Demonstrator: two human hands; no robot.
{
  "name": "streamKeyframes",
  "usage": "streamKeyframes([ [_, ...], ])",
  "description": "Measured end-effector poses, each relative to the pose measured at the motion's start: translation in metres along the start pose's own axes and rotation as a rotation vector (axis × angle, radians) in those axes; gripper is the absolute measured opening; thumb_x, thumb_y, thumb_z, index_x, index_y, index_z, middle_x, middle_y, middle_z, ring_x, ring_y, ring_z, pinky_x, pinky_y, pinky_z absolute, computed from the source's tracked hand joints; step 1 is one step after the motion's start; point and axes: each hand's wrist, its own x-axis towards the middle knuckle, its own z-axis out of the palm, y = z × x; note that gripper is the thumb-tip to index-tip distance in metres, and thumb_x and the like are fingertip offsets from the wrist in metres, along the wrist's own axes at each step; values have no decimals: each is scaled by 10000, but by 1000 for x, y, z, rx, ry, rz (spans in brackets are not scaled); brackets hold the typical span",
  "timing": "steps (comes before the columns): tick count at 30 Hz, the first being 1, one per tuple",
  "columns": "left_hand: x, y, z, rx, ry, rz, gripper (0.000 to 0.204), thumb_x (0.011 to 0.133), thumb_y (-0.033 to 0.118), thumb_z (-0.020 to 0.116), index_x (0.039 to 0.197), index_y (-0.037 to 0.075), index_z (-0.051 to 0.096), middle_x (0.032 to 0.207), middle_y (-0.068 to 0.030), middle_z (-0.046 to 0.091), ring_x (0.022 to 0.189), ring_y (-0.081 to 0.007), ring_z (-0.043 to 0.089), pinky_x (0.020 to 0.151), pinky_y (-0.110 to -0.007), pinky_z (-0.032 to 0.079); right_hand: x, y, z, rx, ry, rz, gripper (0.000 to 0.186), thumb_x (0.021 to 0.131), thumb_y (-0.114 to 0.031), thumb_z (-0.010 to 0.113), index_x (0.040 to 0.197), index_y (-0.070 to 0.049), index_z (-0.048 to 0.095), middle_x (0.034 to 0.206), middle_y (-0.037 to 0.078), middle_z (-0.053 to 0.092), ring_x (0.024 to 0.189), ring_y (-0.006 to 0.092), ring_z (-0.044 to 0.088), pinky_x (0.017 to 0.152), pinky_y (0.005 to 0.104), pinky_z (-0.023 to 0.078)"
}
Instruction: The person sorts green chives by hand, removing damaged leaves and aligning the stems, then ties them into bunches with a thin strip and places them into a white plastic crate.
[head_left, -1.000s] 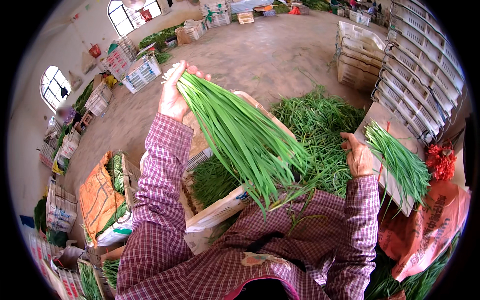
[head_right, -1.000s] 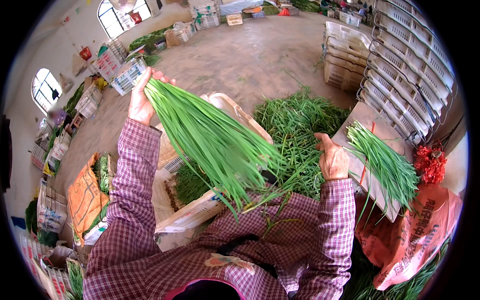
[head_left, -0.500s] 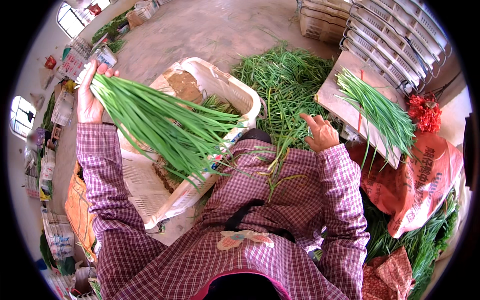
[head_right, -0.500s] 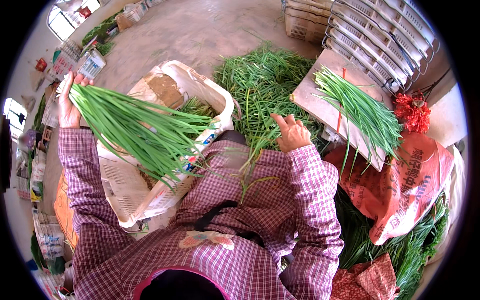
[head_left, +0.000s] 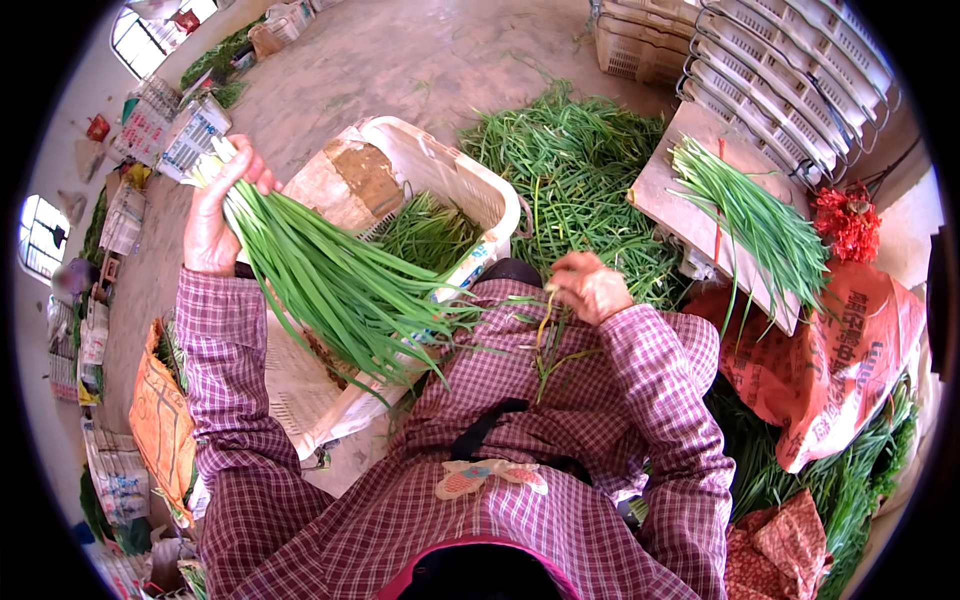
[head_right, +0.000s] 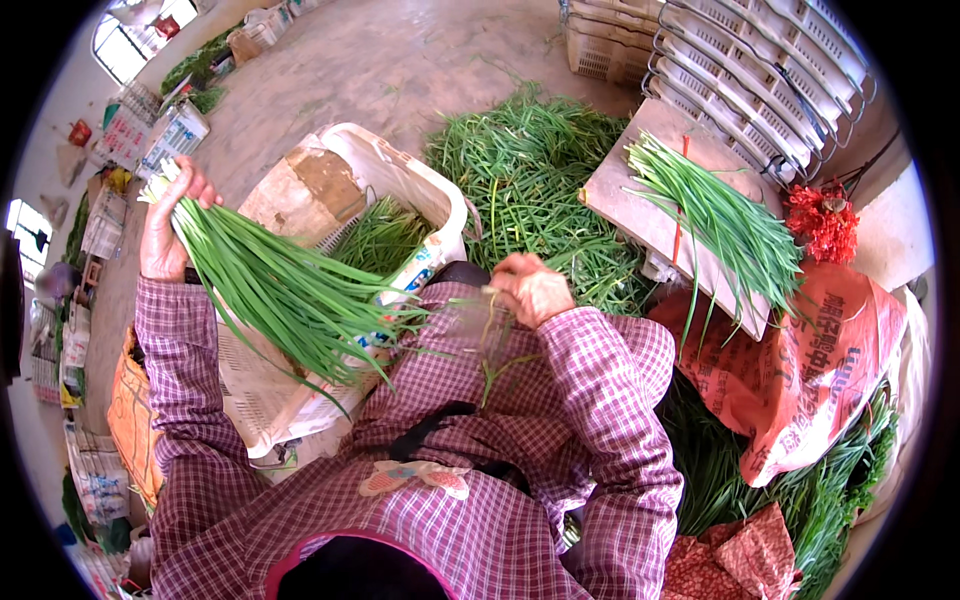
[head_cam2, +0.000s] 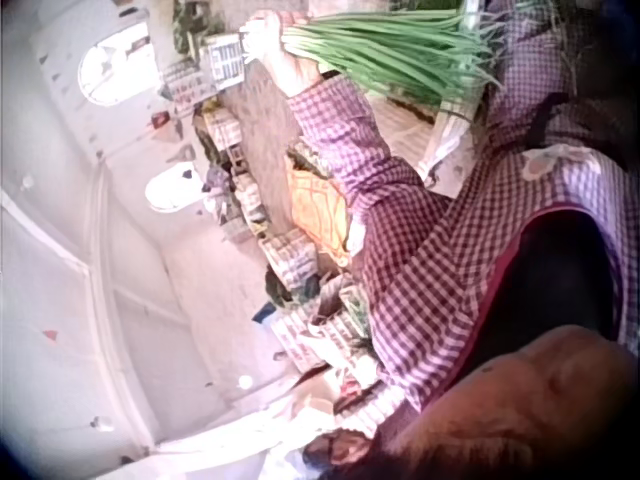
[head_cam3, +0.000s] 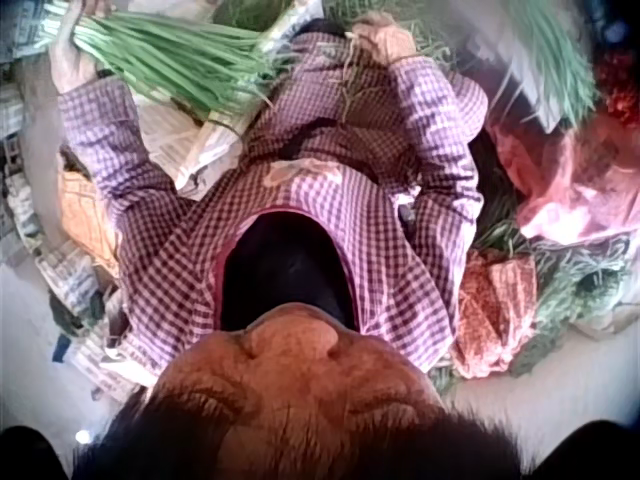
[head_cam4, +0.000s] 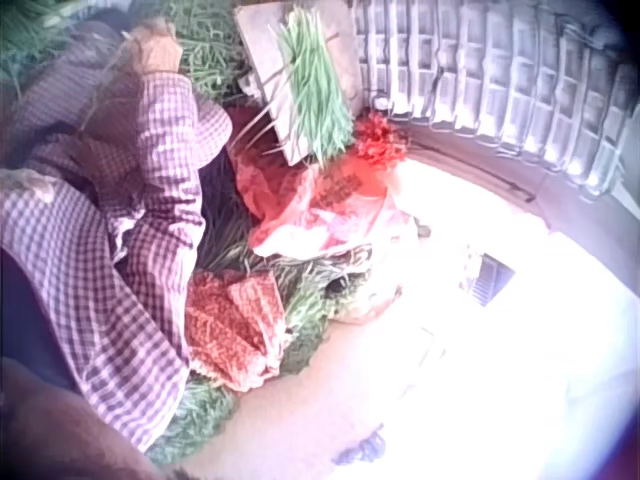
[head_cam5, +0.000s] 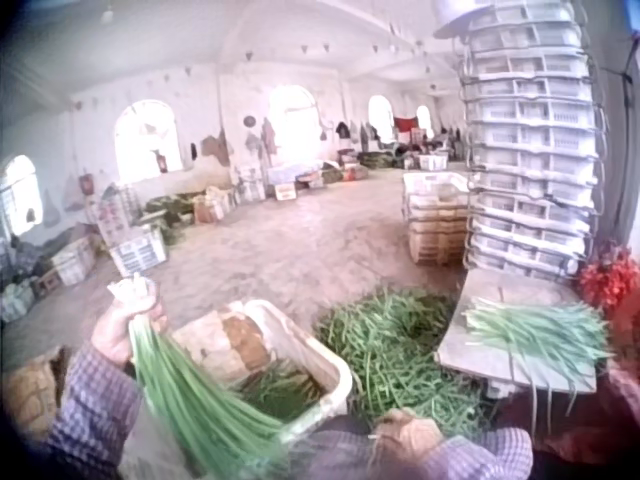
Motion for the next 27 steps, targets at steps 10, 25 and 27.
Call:
streamKeyframes([
  [10,-3,-25,92,112,-338,-211,250,825,98,723,1041,2,641,891,-100,683,721,-135,654,625,-253,561,71,-103,-125,657,297,-141,120,878,-62,674,978,-6,637,932,54,637,766,113,623,714,262,521],
  [25,-5,-49,138,190,-449,-328,284,825,143,763,1056,38,636,804,0,647,658,-88,616,549,-235,491,87,-152,-102,336,624,-117,245,833,-54,663,1076,-57,688,854,109,685,703,272,675,645,344,549],
  [27,-4,-50,136,187,-447,-356,303,834,129,750,1097,34,634,801,-5,643,663,-81,612,537,-235,489,88,-154,-101,317,661,-115,194,820,-83,679,1011,-87,712,824,84,668,686,265,664,614,339,540],
])
